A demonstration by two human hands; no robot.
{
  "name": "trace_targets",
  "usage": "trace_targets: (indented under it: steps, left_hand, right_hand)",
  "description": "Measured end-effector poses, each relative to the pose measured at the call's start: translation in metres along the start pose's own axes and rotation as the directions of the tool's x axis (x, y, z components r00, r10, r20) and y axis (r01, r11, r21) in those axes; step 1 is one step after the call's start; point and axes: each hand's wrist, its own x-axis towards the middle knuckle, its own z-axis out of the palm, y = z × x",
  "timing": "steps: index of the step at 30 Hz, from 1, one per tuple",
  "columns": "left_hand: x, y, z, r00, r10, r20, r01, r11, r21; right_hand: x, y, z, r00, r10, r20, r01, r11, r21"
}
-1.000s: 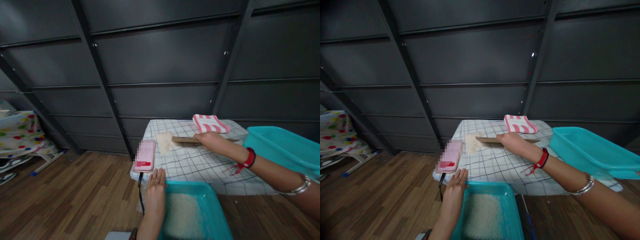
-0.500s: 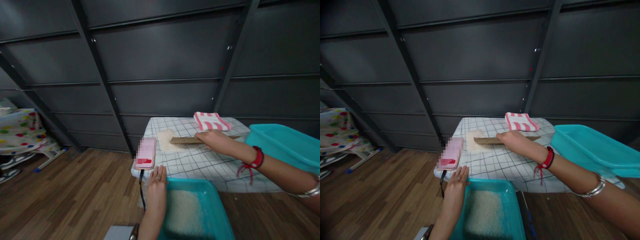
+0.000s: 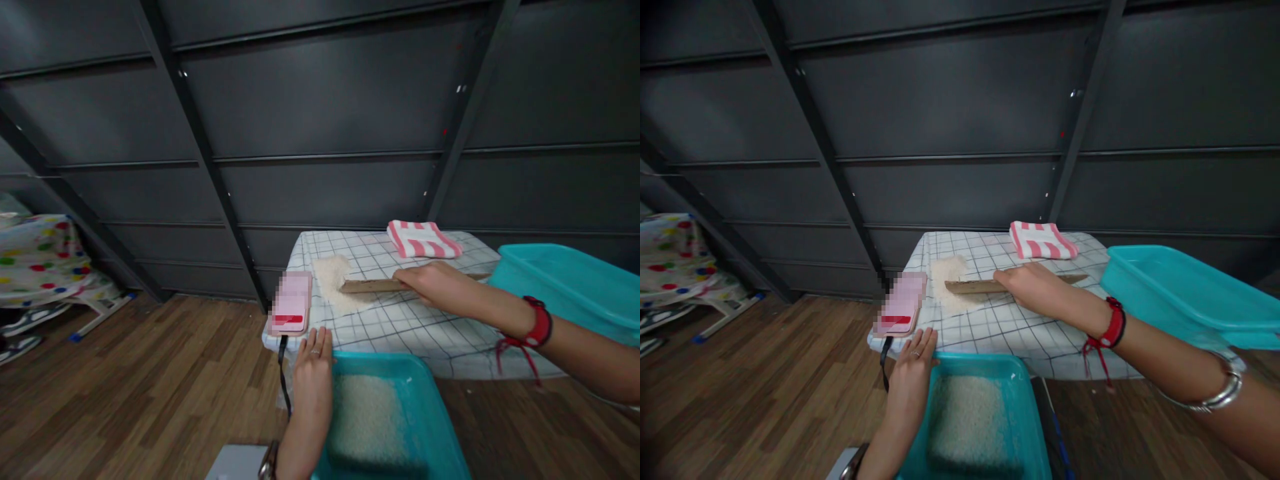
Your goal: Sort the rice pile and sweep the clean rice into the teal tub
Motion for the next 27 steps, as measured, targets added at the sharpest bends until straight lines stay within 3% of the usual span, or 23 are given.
trace_targets:
  steps: [6, 13, 19, 23, 27]
  left_hand:
    - [0.0, 0.0, -0.005, 1.0, 0.003, 0.014, -0.003, 1.0, -0.001]
    - [0.002, 0.005, -0.004, 0.999, -0.033, 0.037, 0.032, 0.999, 0.029]
    - [0.002, 0.002, -0.005, 1.0, -0.013, 0.029, 0.013, 1.0, -0.008]
    - [0.001, -0.001, -0.002, 1.0, 0.006, 0.018, -0.006, 1.0, -0.015]
    - [0.0, 0.002, 0.004, 1.0, -0.029, -0.001, 0.029, 1.0, -0.007]
  right_hand:
    - [0.0, 0.006, 0.005, 0.988, 0.016, -0.154, -0.026, 0.998, -0.063]
    - [-0.007, -0.001, 0.006, 0.994, -0.077, -0.081, 0.078, 0.997, 0.004]
    - [0.0, 0.0, 0.006, 0.974, -0.1, -0.201, 0.1, 0.995, -0.013]
    - [0.002, 0.003, 0.012, 0.968, -0.176, -0.178, 0.19, 0.98, 0.061]
    - [-0.006, 0.012, 0.013, 0.964, -0.183, -0.194, 0.204, 0.974, 0.098]
